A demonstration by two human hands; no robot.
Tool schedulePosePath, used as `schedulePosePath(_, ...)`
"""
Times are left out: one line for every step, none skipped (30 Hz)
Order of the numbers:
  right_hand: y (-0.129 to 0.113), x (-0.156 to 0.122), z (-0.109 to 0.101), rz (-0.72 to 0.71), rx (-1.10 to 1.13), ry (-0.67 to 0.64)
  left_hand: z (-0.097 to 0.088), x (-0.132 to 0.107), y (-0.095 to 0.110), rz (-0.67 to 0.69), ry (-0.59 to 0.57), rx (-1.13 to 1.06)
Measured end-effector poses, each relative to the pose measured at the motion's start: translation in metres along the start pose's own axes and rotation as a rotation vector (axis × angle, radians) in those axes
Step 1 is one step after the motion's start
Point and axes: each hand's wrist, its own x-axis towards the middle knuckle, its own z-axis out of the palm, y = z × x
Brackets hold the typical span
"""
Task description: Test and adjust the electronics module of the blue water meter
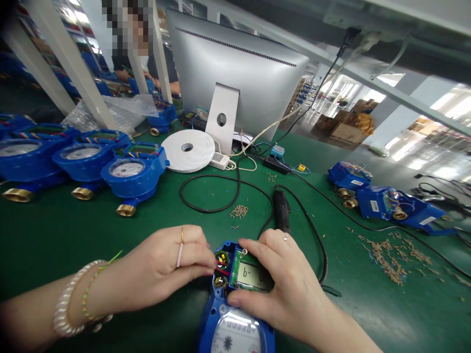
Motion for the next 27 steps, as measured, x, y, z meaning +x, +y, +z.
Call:
schedulePosePath(0.000, 0.001, 0.000, 0.004, 0.000, 0.002, -0.002, 0.001, 0.000, -0.022, -0.026, -0.014)
schedulePosePath(-0.001, 0.001, 0.000, 0.010, 0.001, 0.003, -0.005, 0.001, 0.001, -0.050, -0.054, -0.033)
schedulePosePath(-0.001, 0.002, 0.000, 0.017, 0.003, 0.004, -0.007, 0.002, 0.002, -0.079, -0.076, -0.055)
schedulePosePath(-0.001, 0.003, 0.001, 0.023, 0.005, 0.007, -0.009, 0.002, 0.003, -0.108, -0.087, -0.082)
schedulePosePath(-0.001, 0.003, 0.001, 0.025, 0.008, 0.012, -0.009, 0.003, 0.004, -0.131, -0.085, -0.111)
schedulePosePath(-0.001, 0.003, 0.001, 0.023, 0.014, 0.015, -0.009, 0.004, 0.006, -0.153, -0.070, -0.138)
schedulePosePath(0.000, 0.002, 0.002, 0.020, 0.019, 0.018, -0.007, 0.005, 0.007, -0.172, -0.050, -0.161)
schedulePosePath(0.000, 0.001, 0.002, 0.024, 0.024, 0.019, -0.004, 0.007, 0.009, -0.192, -0.031, -0.180)
schedulePosePath(0.001, 0.000, 0.003, 0.039, 0.030, 0.025, -0.001, 0.009, 0.010, -0.209, -0.021, -0.198)
schedulePosePath(0.002, -0.002, 0.004, 0.064, 0.038, 0.040, 0.004, 0.012, 0.010, -0.227, -0.018, -0.220)
schedulePosePath(0.002, -0.005, 0.005, 0.099, 0.050, 0.058, 0.009, 0.015, 0.011, -0.243, -0.019, -0.244)
schedulePosePath(0.003, -0.007, 0.007, 0.134, 0.065, 0.081, 0.015, 0.018, 0.011, -0.255, -0.023, -0.273)
schedulePosePath(0.004, -0.009, 0.008, 0.163, 0.082, 0.105, 0.020, 0.021, 0.011, -0.263, -0.026, -0.304)
schedulePosePath(0.004, -0.011, 0.009, 0.184, 0.099, 0.124, 0.024, 0.023, 0.011, -0.272, -0.025, -0.333)
schedulePosePath(0.005, -0.012, 0.010, 0.196, 0.115, 0.135, 0.028, 0.025, 0.011, -0.279, -0.019, -0.359)
schedulePosePath(0.005, -0.013, 0.011, 0.199, 0.135, 0.142, 0.031, 0.026, 0.011, -0.284, -0.007, -0.378)
schedulePosePath(0.005, -0.014, 0.012, 0.200, 0.165, 0.148, 0.034, 0.026, 0.012, -0.288, 0.006, -0.388)
schedulePosePath(0.005, -0.014, 0.012, 0.199, 0.213, 0.156, 0.035, 0.025, 0.012, -0.294, 0.017, -0.393)
schedulePosePath(0.005, -0.015, 0.013, 0.202, 0.288, 0.162, 0.036, 0.024, 0.013, -0.303, 0.022, -0.392)
schedulePosePath(0.005, -0.017, 0.013, 0.209, 0.387, 0.170, 0.036, 0.023, 0.013, -0.316, 0.022, -0.392)
schedulePosePath(0.006, -0.019, 0.013, 0.226, 0.511, 0.175, 0.036, 0.022, 0.014, -0.334, 0.018, -0.389)
schedulePosePath(0.007, -0.021, 0.014, 0.258, 0.651, 0.185, 0.035, 0.022, 0.014, -0.356, 0.013, -0.383)
schedulePosePath(0.008, -0.024, 0.016, 0.298, 0.793, 0.203, 0.035, 0.021, 0.015, -0.376, 0.005, -0.372)
schedulePosePath(0.010, -0.028, 0.017, 0.339, 0.924, 0.234, 0.034, 0.021, 0.015, -0.394, -0.001, -0.357)
schedulePosePath(0.012, -0.031, 0.020, 0.378, 1.035, 0.273, 0.035, 0.021, 0.015, -0.406, -0.005, -0.340)
schedulePosePath(0.015, -0.035, 0.022, 0.406, 1.118, 0.314, 0.036, 0.021, 0.015, -0.414, -0.007, -0.326)
schedulePosePath(0.017, -0.039, 0.025, 0.425, 1.176, 0.349, 0.037, 0.021, 0.015, -0.422, -0.003, -0.314)
